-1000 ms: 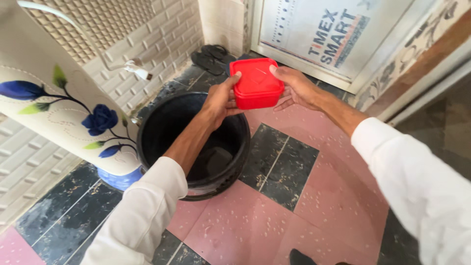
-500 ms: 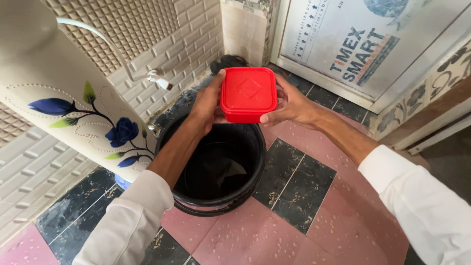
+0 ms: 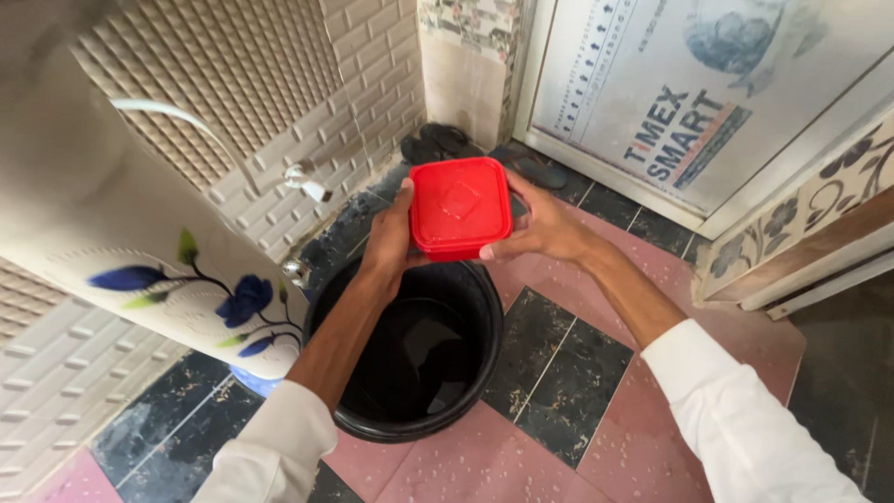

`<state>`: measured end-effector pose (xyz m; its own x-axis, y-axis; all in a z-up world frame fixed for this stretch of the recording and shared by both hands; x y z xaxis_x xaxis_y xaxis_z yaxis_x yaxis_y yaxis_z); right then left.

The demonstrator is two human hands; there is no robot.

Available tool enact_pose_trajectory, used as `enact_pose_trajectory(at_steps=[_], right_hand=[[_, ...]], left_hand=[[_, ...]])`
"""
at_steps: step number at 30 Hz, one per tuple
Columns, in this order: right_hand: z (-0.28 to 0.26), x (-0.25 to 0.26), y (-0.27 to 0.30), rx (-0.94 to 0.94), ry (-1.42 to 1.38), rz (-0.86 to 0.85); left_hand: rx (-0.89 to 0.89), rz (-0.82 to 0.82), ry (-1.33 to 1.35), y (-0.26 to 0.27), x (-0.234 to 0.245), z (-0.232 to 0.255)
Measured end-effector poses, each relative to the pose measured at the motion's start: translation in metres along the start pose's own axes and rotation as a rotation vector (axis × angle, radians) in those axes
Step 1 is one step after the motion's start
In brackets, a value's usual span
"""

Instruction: The person washes several personal care items in a black bucket of water. They scrub a toothbrush, a razor, and a small pink object, then place them into a red container. Finally, they close the container and place it on a shelf.

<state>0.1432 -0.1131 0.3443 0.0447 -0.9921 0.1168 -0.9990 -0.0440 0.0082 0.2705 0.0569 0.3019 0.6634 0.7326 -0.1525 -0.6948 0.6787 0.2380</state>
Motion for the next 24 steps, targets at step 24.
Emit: enact_pose_trajectory(at_steps=[24], right_hand=[[-0.360,0.035,-0.014,-0.018,-0.032,0.028]], left_hand=[[-0.163,0.046,0.098,0.071,-0.056,0.334]])
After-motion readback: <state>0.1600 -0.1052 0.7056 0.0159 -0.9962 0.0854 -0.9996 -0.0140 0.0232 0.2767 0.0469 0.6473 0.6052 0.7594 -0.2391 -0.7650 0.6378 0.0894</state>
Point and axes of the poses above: each hand's wrist, its own y-axis away from the middle knuckle, its own x-axis out of the back of the hand, z = x × y, the point moved 5 cm from there along -y, towards the middle knuckle, and after that the axes turned 7 degrees about -z, right-handed, at the moved point
